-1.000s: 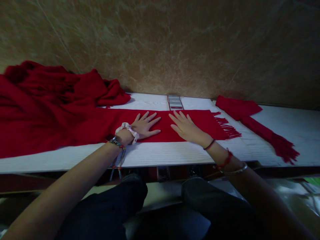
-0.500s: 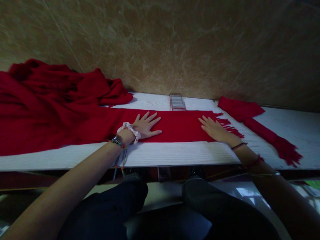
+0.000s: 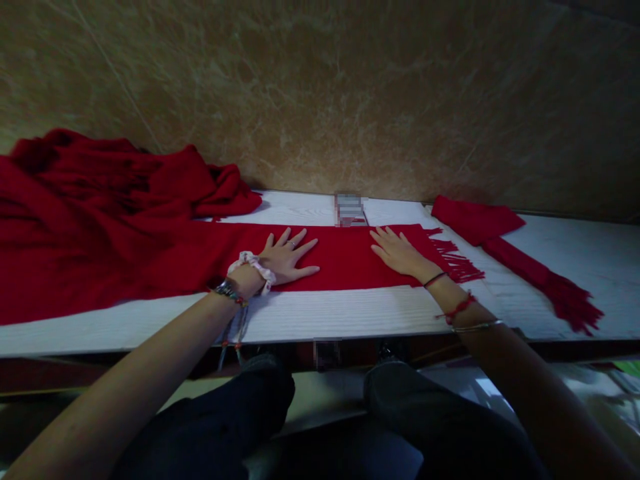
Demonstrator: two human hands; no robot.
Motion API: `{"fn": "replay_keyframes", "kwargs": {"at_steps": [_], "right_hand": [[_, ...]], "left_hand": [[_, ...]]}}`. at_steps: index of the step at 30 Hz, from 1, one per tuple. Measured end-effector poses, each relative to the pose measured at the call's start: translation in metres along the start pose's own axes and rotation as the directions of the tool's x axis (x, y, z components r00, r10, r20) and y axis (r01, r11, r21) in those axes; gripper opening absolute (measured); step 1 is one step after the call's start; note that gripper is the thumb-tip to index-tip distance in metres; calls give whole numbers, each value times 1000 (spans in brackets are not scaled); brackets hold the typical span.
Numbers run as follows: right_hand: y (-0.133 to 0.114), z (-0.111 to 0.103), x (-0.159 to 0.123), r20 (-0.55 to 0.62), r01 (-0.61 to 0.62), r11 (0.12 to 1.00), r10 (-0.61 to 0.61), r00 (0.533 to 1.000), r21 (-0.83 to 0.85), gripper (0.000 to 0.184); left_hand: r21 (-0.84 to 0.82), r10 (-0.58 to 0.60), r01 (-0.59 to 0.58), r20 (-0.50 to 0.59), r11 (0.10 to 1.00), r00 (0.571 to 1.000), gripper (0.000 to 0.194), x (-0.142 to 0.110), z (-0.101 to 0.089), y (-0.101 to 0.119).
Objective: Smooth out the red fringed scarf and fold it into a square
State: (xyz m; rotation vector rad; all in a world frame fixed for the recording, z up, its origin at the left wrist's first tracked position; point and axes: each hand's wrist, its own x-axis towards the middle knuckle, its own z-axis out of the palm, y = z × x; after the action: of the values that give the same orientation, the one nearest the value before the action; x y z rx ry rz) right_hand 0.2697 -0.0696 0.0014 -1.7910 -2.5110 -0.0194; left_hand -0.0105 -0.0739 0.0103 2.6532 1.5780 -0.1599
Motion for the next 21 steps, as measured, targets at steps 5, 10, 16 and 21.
{"fn": "replay_keyframes", "kwargs": {"at_steps": [5, 10, 16, 21], "right_hand": [[59, 5, -10, 37, -176, 984, 177, 984, -32, 53], [71, -7, -9, -26, -262, 963, 261, 965, -66, 55], [12, -9, 8, -111, -44, 999, 45, 993, 16, 55], [14, 4, 1, -13, -104, 995, 104, 994, 10, 54]], "left_hand": [[0, -5, 5, 10, 1000, 1000, 71, -1, 0, 0], [-42, -36, 39, 70, 998, 997, 68, 8, -7, -2], [-20, -50, 48, -90, 999, 995, 59, 34, -4, 0], [8, -37, 37, -71, 999, 997, 58, 37, 7, -4]]}}
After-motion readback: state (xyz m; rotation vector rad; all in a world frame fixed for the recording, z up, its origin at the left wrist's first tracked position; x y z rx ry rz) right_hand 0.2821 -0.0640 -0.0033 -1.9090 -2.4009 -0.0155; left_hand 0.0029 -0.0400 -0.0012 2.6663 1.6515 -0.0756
